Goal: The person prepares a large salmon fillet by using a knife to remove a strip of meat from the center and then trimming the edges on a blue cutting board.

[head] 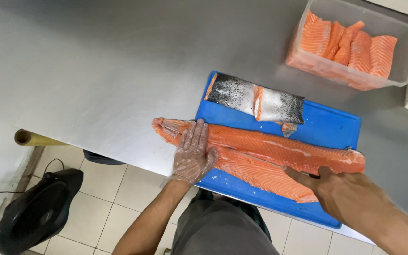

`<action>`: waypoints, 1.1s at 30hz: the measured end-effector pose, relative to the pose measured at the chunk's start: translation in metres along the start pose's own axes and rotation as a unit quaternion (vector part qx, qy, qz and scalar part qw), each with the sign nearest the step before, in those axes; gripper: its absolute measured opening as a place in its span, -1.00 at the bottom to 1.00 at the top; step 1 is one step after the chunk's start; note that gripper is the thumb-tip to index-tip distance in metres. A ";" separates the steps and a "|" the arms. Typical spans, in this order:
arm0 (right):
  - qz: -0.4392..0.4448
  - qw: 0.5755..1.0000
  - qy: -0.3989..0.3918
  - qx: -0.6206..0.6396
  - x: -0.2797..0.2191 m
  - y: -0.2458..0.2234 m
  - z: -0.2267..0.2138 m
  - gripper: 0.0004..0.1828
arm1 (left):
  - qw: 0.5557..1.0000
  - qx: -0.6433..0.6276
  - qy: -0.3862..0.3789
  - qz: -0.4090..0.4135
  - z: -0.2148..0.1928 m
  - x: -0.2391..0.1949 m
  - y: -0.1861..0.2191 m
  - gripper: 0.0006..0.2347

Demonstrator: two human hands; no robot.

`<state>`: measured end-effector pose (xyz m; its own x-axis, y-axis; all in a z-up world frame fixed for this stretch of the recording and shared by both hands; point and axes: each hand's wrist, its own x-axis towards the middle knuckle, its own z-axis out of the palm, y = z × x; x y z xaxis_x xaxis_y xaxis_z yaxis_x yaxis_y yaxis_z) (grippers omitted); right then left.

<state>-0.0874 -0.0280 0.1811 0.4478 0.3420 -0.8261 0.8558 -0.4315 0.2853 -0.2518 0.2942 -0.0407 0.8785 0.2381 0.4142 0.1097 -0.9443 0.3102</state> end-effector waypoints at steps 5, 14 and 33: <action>0.018 0.999 -0.038 0.015 -0.010 0.000 -0.020 0.16 | 1.000 -0.013 -0.006 -0.007 0.001 -0.001 -0.001 -0.34; 0.029 0.998 -0.058 0.012 -0.018 0.025 0.009 0.16 | 0.999 -0.033 -0.030 -0.028 0.004 -0.003 -0.002 -0.33; -0.020 0.999 0.025 -0.033 -0.049 0.107 0.115 0.16 | 0.992 -0.025 -0.115 -0.052 0.000 -0.001 -0.002 -0.29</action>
<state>-0.0476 -0.1872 0.1966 0.4245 0.4003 -0.8121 0.8874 -0.3620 0.2854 -0.2534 0.2955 -0.0415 0.9472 0.2696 0.1734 0.1866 -0.9036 0.3855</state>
